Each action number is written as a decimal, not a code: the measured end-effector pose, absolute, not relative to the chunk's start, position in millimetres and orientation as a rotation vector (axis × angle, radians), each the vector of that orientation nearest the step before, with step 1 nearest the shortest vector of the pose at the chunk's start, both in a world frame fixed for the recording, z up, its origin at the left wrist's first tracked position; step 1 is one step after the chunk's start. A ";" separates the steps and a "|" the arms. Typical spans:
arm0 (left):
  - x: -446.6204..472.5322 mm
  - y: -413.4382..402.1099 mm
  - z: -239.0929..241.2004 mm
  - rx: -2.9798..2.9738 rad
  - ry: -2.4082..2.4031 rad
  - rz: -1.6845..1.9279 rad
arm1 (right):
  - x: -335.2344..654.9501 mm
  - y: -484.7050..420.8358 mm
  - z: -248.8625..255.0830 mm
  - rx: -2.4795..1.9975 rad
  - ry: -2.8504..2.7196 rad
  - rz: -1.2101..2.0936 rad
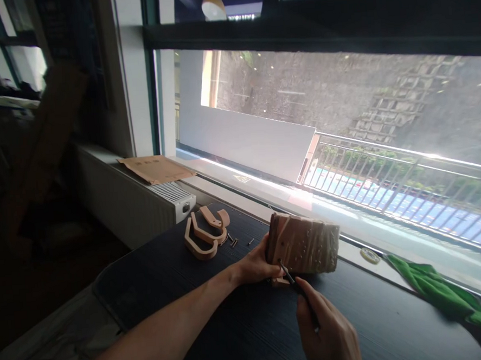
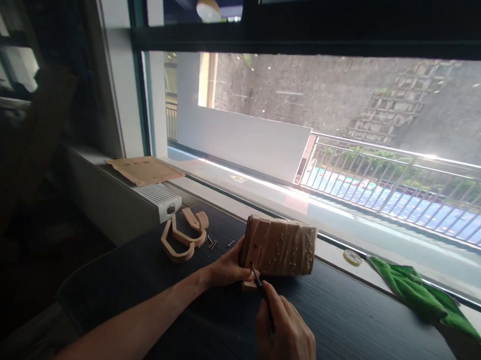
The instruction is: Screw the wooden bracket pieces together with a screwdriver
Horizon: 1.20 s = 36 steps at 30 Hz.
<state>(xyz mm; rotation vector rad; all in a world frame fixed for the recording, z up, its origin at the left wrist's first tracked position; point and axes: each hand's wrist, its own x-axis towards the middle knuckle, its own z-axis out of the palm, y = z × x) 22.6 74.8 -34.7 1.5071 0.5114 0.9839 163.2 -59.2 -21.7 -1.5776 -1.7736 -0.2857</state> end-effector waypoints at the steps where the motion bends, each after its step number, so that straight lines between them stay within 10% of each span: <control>1: 22.5 74.9 -35.0 1.509 0.522 0.989 | 162.3 -60.2 -22.0 -1.582 -1.774 -0.296; 29: 29.2 69.5 -44.0 1.721 0.746 1.069 | 153.5 -61.4 -15.4 -1.705 -2.309 -0.905; 36: 26.8 73.0 -48.3 1.780 0.767 1.068 | 153.2 -57.4 -28.0 -1.774 -1.810 -0.190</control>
